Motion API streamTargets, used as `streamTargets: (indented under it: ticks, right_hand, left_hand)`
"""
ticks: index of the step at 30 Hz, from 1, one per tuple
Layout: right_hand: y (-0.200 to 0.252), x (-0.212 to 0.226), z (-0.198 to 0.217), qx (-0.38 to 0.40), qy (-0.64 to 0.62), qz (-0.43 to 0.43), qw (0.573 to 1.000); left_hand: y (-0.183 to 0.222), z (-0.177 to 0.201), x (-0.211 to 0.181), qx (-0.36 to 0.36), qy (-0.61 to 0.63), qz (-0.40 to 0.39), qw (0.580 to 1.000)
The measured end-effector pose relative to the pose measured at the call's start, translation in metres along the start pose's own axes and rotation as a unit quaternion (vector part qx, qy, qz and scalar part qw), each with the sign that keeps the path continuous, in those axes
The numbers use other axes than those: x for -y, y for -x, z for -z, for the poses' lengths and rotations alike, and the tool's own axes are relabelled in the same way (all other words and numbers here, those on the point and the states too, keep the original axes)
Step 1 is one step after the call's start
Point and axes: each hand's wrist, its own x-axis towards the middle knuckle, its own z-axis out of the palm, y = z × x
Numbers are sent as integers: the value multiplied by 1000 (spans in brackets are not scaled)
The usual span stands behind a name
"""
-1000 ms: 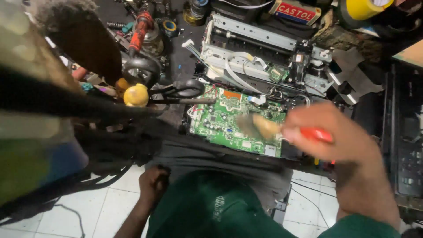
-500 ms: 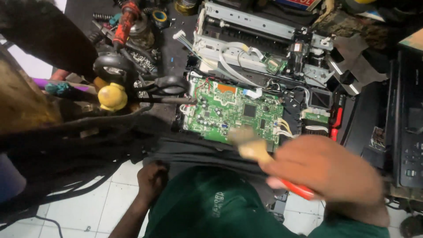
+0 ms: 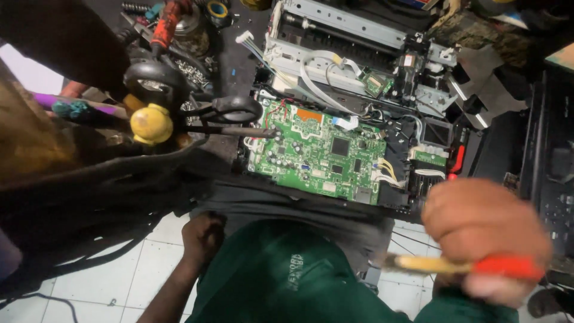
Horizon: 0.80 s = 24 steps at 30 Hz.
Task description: Cleaning a circuit board with a brush and using a screwdriver to inspect components.
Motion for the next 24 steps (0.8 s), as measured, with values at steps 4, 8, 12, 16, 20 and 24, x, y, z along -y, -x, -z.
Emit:
streamTargets:
  ticks: [4,8,12,16,20,24]
  right_hand:
    - [-7,-23,-5,13,-118,-188,975]
    - [-39,-54,-41,185,92,-412,888]
    - [-56,-72,-65,181,88,-410,890]
    - [-73,-70,-63,191,82,-446,871]
    - [-70,-80,-68,183,64,-424,885]
    - [-72,-79,-69,195,65,-444,872]
  left_hand:
    - [-9,1,-7,-13,65,-16,998]
    - [13,-8,21,45,-23,22,998]
    - [32,-16,36,49,-81,57,994]
    - [39,-14,35,68,-111,71,989]
    - [32,-10,27,54,-68,80,993]
    - [34,-16,37,54,-82,62,993]
